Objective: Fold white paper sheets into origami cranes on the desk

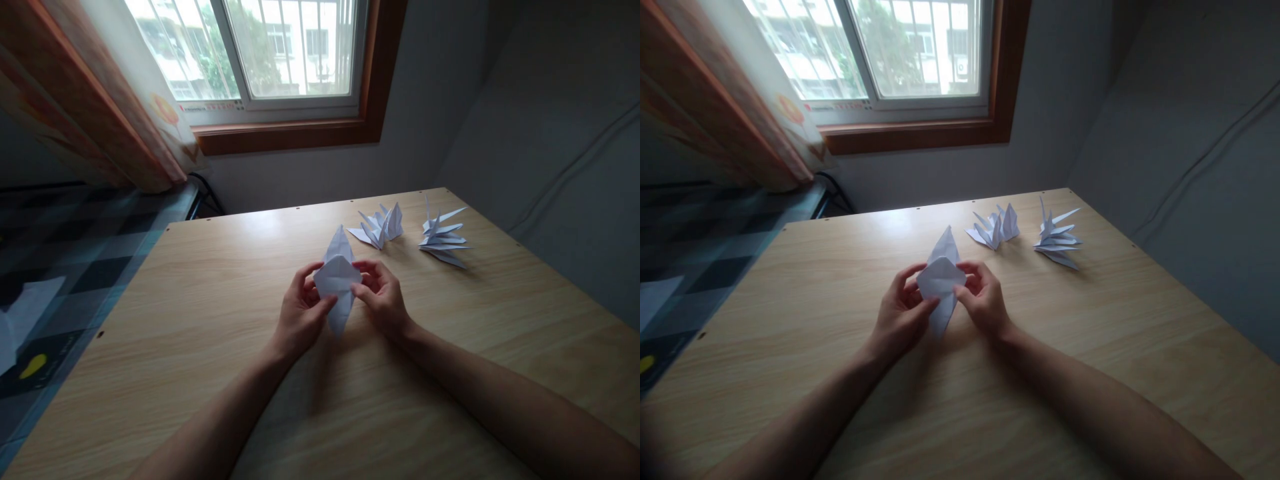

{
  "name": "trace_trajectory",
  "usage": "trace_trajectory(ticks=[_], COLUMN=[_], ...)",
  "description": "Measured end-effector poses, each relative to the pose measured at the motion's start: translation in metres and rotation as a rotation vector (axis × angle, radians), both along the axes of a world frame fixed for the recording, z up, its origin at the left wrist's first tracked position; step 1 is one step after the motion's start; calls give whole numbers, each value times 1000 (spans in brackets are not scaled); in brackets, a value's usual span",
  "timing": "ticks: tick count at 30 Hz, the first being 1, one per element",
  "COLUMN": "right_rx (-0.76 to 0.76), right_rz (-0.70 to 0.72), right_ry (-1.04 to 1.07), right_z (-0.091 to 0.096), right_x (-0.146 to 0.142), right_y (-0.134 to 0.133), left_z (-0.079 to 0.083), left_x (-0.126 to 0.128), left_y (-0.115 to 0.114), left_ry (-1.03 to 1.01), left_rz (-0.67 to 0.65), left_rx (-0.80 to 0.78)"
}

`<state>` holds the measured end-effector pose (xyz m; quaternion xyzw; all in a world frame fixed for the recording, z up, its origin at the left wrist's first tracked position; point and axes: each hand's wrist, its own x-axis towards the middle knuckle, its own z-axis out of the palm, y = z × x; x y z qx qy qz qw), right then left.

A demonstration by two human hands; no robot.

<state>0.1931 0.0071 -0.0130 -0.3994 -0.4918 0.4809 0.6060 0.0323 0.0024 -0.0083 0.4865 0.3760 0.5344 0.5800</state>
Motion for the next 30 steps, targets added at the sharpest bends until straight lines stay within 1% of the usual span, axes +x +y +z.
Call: trace_trajectory(ticks=[2,4,6,8,10,12,15,16,18,20,22,24,26,27,28,30], right_rx=[-3,10,27,46,73,109,160,175,209,241,254,201,97,48,13,-11], right_rz=[50,86,63,7,-15,-6,-19,-28,-34,-33,0,105,233,271,287,288], right_ry=[50,50,43,38,-5,-93,-193,-206,-239,-299,-346,-332,-290,-288,-303,-361], right_z=[0,-1,-1,-2,-3,-5,-5,-4,-2,0,1,0,0,0,1,4], right_x=[-2,-3,-3,-3,-2,0,2,2,3,2,1,-1,-2,-3,-3,-2], right_y=[1,1,1,0,-1,-3,-4,-5,-5,-4,-4,-5,-7,-8,-8,-10], left_z=[0,0,0,-1,-1,0,4,5,7,8,8,8,8,8,8,8], left_x=[2,3,2,1,-1,-4,-7,-8,-7,-6,-4,-3,-2,-3,-4,-5], left_y=[0,0,0,0,1,1,2,2,0,-1,-2,-2,-1,-1,0,2], left_ry=[-34,-11,19,64,144,258,411,435,413,323,234,186,169,161,154,146], left_rz=[1,3,13,20,43,117,303,341,344,296,287,330,365,370,370,384], left_rx=[22,34,37,29,42,104,244,272,261,196,148,147,146,140,130,110])
